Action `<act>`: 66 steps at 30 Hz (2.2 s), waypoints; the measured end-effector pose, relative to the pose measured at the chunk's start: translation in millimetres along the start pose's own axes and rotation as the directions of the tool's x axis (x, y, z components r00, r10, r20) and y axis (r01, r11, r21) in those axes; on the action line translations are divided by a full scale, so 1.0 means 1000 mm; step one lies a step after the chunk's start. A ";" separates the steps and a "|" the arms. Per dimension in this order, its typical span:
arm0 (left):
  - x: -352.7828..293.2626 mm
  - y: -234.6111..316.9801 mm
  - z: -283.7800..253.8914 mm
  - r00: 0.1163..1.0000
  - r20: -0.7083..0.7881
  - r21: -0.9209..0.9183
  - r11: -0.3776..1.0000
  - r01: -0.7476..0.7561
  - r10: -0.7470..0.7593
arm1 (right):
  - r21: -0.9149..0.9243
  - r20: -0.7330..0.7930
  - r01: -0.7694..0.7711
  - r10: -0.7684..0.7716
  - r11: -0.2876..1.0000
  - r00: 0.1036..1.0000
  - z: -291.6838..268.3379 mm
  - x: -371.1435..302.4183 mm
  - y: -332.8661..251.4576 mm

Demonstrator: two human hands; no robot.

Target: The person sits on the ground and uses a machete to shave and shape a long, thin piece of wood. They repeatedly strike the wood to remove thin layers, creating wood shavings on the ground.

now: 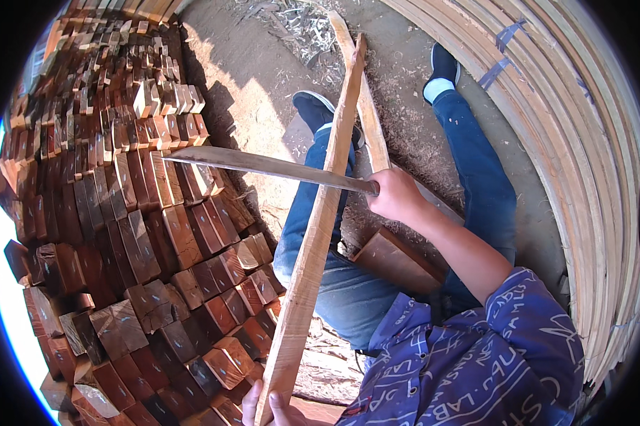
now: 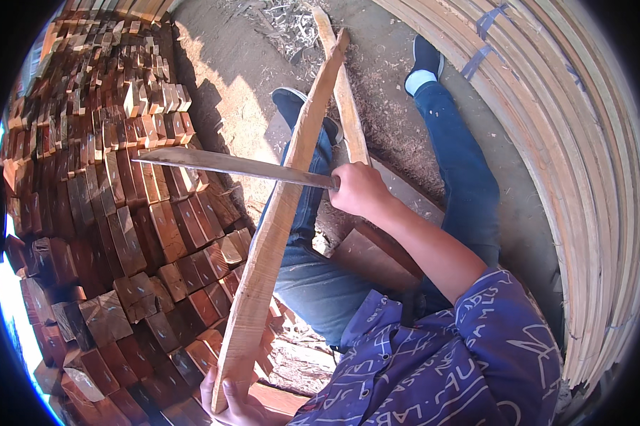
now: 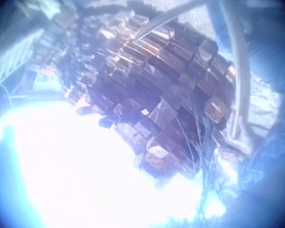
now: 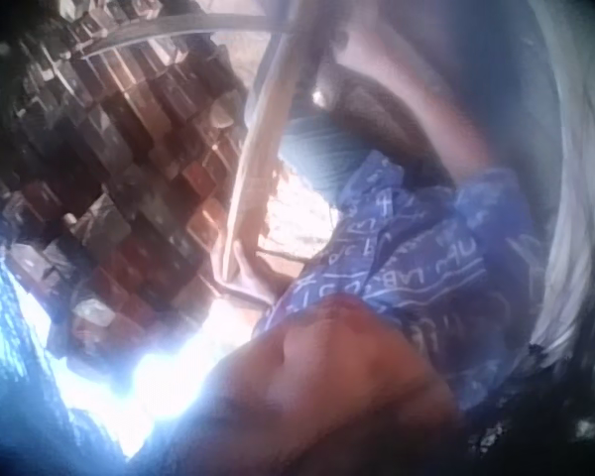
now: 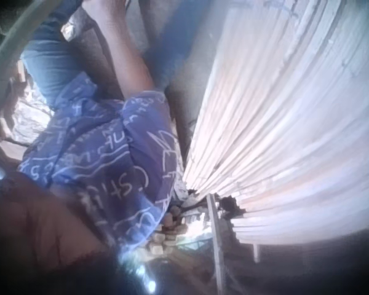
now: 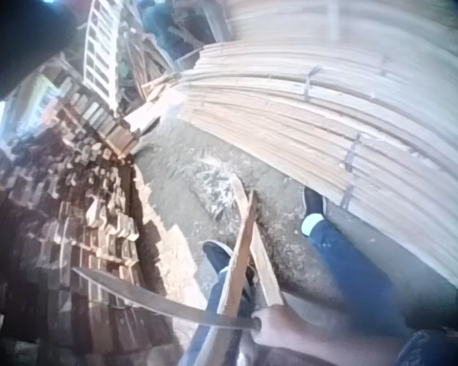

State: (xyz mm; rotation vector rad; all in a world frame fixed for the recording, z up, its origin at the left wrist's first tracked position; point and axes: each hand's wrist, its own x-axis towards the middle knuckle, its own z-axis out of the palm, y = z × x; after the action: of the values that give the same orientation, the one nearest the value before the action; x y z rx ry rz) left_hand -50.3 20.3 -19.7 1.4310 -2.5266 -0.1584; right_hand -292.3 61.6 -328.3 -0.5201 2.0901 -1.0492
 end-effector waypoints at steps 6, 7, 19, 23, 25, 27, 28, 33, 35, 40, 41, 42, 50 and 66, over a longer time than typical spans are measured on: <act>0.012 0.015 0.013 0.995 0.061 0.066 0.995 0.077 -0.081 | -0.094 0.058 -0.071 0.076 0.993 0.995 0.009 -0.003 -0.012; 0.013 0.014 0.013 0.996 0.068 0.095 0.994 0.045 -0.052 | -0.019 0.056 -0.055 0.056 0.998 0.997 0.005 -0.012 -0.017; 0.009 0.000 0.011 0.983 -0.094 -0.115 0.983 0.145 -0.156 | -0.001 -0.085 -0.244 0.244 0.970 0.966 -0.025 0.025 0.044; 0.011 0.001 0.007 0.999 -0.005 0.075 0.996 -0.049 0.049 | 0.058 0.002 -0.078 0.078 0.995 0.997 -0.020 -0.005 -0.003; 0.010 -0.011 0.004 0.994 -0.018 0.083 0.991 -0.102 0.103 | 0.012 0.056 0.000 -0.001 1.000 0.998 -0.013 -0.006 -0.022; 0.007 -0.016 -0.002 0.981 -0.008 0.067 0.979 -0.191 0.192 | -0.039 0.028 -0.057 0.058 0.998 0.998 -0.003 0.005 -0.014; 0.007 -0.013 0.002 0.993 -0.064 0.074 0.993 -0.092 0.097 | -0.077 0.004 -0.038 0.039 0.996 0.999 0.001 0.013 -0.003; 0.015 0.009 0.018 0.984 -0.045 -0.084 0.982 0.171 -0.175 | -0.069 0.032 -0.019 0.021 0.997 0.999 -0.003 0.002 -0.016; 0.012 0.013 0.022 0.954 -0.036 -0.231 0.931 0.282 -0.298 | -0.041 0.049 0.004 -0.002 0.999 0.999 -0.005 -0.013 -0.024; -0.011 -0.038 0.013 0.918 -0.029 -0.591 0.747 0.304 -0.396 | -0.186 0.092 0.012 0.005 0.983 0.996 -0.011 -0.003 -0.021; -0.013 -0.044 0.010 0.912 -0.027 -0.584 0.747 0.317 -0.409 | -0.148 -0.023 -0.039 0.036 0.988 0.999 -0.005 0.009 -0.002; 0.014 -0.046 0.022 0.941 0.016 -0.588 0.758 0.282 -0.338 | -0.088 -0.035 -0.191 0.188 0.978 0.982 -0.020 0.023 0.028; 0.010 -0.029 -0.013 0.827 0.199 0.081 0.832 -0.549 0.526 | -0.151 0.105 0.012 0.004 0.988 0.994 -0.026 -0.022 -0.022; -0.011 -0.047 -0.031 0.996 0.059 -0.775 0.632 0.007 0.062 | 0.636 -0.186 -0.336 0.561 0.694 0.807 -0.106 -0.217 0.122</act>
State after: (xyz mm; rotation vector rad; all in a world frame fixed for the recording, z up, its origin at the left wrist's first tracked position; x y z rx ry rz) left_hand 1.8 6.1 -0.6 1.0069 -2.0578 -1.1697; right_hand -234.4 323.6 -291.5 0.5353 1.8939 -1.4571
